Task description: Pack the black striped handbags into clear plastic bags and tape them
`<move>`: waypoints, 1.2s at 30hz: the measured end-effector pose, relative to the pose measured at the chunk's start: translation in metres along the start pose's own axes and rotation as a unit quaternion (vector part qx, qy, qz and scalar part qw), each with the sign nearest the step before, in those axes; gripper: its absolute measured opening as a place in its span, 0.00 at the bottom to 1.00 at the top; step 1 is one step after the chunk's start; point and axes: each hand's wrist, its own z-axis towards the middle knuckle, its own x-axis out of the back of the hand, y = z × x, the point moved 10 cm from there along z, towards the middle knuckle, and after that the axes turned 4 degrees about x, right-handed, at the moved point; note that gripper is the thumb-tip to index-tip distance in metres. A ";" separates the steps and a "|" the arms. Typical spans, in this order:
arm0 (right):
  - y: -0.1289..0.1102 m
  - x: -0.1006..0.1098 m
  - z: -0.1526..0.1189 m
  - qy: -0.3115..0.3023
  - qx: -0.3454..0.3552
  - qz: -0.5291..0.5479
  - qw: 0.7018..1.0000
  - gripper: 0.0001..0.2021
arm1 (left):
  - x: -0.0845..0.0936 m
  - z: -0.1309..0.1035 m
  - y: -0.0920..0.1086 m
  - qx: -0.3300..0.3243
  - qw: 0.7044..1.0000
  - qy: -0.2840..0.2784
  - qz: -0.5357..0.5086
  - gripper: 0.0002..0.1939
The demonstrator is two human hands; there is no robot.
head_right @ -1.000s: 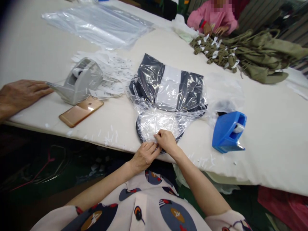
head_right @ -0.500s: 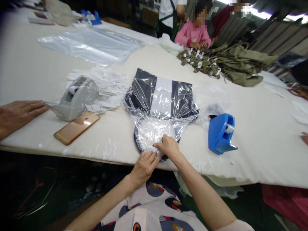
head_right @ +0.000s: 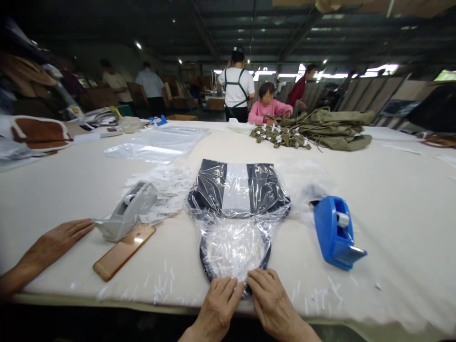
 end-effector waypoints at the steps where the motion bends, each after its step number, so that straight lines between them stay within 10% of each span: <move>1: -0.004 0.002 -0.002 -0.003 0.018 -0.007 1.000 0.21 | 0.000 0.001 0.001 -0.010 1.000 -0.007 0.001 0.18; 16: 0.005 -0.005 -0.013 0.083 0.042 0.026 0.995 0.14 | 0.035 -0.005 -0.012 -0.079 0.996 0.027 0.041 0.18; 25: 0.011 -0.012 -0.010 0.067 0.049 0.012 0.997 0.10 | -0.001 0.004 -0.042 -0.140 0.982 -0.124 0.031 0.15; 29: 0.006 -0.005 -0.015 0.020 0.069 0.021 0.997 0.10 | 0.009 0.004 -0.038 -0.161 0.977 -0.134 0.035 0.15; 36: 0.038 0.017 -0.055 0.092 -0.038 -0.004 0.995 0.19 | 0.030 -0.011 -0.074 0.073 0.991 -0.095 0.052 0.20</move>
